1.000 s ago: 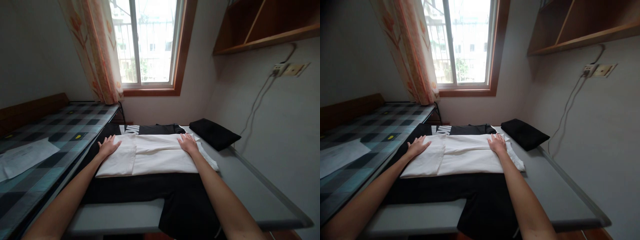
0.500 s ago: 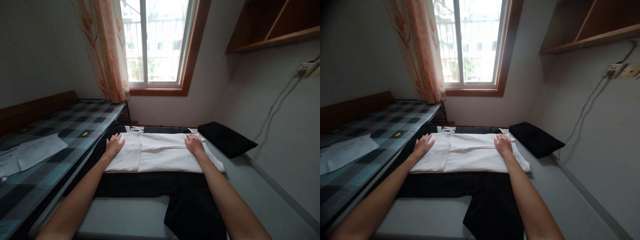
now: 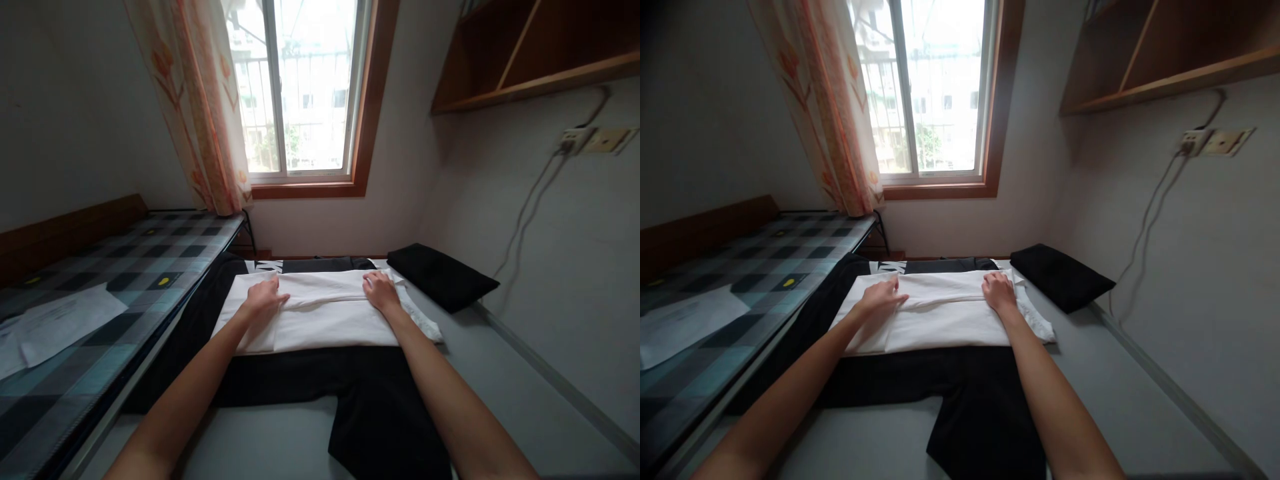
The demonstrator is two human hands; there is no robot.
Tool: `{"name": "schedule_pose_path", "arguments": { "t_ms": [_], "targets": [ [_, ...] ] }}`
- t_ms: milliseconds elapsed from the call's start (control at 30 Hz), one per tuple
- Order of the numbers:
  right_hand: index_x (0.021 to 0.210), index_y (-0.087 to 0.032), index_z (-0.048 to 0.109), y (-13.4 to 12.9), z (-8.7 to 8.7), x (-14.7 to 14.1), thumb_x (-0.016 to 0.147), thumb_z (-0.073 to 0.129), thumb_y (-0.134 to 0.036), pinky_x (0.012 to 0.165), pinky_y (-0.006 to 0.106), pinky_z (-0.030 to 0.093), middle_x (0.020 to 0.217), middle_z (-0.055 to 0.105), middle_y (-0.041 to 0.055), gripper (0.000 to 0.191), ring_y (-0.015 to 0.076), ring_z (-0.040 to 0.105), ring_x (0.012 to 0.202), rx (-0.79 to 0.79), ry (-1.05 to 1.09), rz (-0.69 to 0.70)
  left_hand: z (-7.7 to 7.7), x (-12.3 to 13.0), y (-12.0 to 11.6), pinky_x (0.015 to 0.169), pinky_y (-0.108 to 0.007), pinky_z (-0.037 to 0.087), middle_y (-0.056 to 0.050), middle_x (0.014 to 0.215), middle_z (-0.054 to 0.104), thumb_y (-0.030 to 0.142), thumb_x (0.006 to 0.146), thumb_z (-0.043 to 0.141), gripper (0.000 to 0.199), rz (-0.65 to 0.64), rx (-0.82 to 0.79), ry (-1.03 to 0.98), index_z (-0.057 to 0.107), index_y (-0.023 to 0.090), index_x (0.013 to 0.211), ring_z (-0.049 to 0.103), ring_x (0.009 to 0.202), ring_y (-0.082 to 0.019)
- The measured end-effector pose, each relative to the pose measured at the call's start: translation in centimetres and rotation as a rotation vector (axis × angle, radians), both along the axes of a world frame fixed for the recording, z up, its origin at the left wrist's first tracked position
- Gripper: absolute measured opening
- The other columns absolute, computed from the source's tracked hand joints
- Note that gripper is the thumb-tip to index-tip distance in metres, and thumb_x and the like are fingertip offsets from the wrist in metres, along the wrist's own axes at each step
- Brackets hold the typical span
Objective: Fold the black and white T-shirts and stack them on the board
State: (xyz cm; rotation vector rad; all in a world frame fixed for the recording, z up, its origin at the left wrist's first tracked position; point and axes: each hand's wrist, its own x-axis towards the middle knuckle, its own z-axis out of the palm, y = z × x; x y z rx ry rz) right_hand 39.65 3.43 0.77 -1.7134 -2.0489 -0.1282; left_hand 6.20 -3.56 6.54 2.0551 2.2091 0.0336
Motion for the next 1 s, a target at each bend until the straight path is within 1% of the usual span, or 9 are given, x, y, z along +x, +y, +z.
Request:
{"name": "schedule_pose_path", "arguments": {
  "t_ms": [200,333,467,600,767,833,900,967,1000],
  "targets": [
    [0.106,-0.017,0.069,0.1,-0.1,0.1,0.089,0.046,-0.024,0.095,0.035,0.037,0.117,0.065,0.0103,0.03,0.0252,0.054,0.108,-0.012,0.033,-0.003,0.2,-0.1,0.2,0.075,-0.032,0.046,-0.011,0.107,0.068,0.037,0.083,0.051,0.034,0.001,-0.029,0.001,0.053,0.02,0.112,0.064,0.097,-0.027],
    [0.105,-0.018,0.069,0.1,-0.1,0.1,0.089,0.046,-0.024,0.096,0.034,0.036,0.118,0.065,0.0098,0.029,0.0247,0.053,0.109,-0.017,0.039,-0.002,0.4,0.4,-0.1,0.077,-0.032,0.046,-0.011,0.106,0.068,0.022,0.083,0.049,0.035,-0.032,0.006,0.047,0.051,0.019,0.118,0.064,0.098,-0.026],
    [0.106,-0.018,0.069,0.0,0.0,0.0,0.089,0.045,-0.025,0.096,0.034,0.036,0.118,0.065,0.0095,0.03,0.0247,0.053,0.109,-0.027,0.038,-0.008,0.5,0.7,-0.1,0.079,-0.031,0.045,-0.009,0.103,0.068,0.017,0.082,0.047,0.035,-0.073,0.062,0.025,0.053,0.021,0.117,0.063,0.098,-0.025],
    [0.106,-0.018,0.069,-0.1,0.1,0.0,0.089,0.045,-0.025,0.096,0.035,0.037,0.118,0.064,0.0094,0.031,0.0249,0.053,0.109,-0.024,0.036,-0.01,0.1,0.8,0.2,0.078,-0.031,0.045,-0.006,0.097,0.068,0.019,0.081,0.049,0.028,-0.112,0.081,-0.093,0.058,0.022,0.108,0.063,0.094,-0.023],
    [0.107,-0.018,0.069,-0.1,0.2,-0.1,0.089,0.045,-0.025,0.096,0.035,0.037,0.118,0.065,0.0097,0.031,0.0249,0.053,0.109,-0.032,0.04,-0.012,-1.1,1.3,0.5,0.075,-0.03,0.045,-0.007,0.092,0.069,0.021,0.081,0.05,0.02,-0.082,0.099,-0.177,0.063,0.02,0.097,0.064,0.087,-0.022],
    [0.107,-0.017,0.069,-0.1,0.1,-0.1,0.089,0.045,-0.025,0.096,0.036,0.037,0.118,0.065,0.01,0.031,0.0253,0.053,0.109,-0.033,0.039,-0.012,-1.3,1.0,0.7,0.075,-0.029,0.046,-0.006,0.091,0.069,0.022,0.082,0.05,0.02,-0.099,0.115,-0.207,0.064,0.02,0.096,0.064,0.085,-0.022],
    [0.108,-0.017,0.069,-0.2,0.1,-0.1,0.089,0.045,-0.024,0.096,0.036,0.037,0.118,0.064,0.0105,0.031,0.0254,0.053,0.11,-0.031,0.038,-0.015,-1.0,0.1,1.1,0.074,-0.029,0.046,-0.006,0.088,0.07,0.03,0.086,0.049,0.022,-0.14,0.119,-0.27,0.065,0.02,0.097,0.065,0.081,-0.021],
    [0.108,-0.017,0.068,-0.2,0.1,-0.1,0.089,0.045,-0.024,0.096,0.036,0.037,0.118,0.064,0.0106,0.031,0.0252,0.053,0.11,-0.03,0.037,-0.015,-0.4,-1.3,1.7,0.074,-0.029,0.047,-0.005,0.089,0.071,0.043,0.089,0.047,0.032,-0.179,0.129,-0.336,0.065,0.02,0.103,0.066,0.08,-0.021],
    [0.108,-0.016,0.068,-0.2,0.1,-0.1,0.089,0.045,-0.024,0.096,0.036,0.037,0.118,0.064,0.0105,0.031,0.025,0.053,0.11,-0.029,0.037,-0.015,-0.2,-2.1,2.0,0.076,-0.029,0.047,-0.006,0.093,0.071,0.049,0.089,0.045,0.039,-0.186,0.147,-0.349,0.065,0.02,0.107,0.066,0.083,-0.021]
  ]
}}
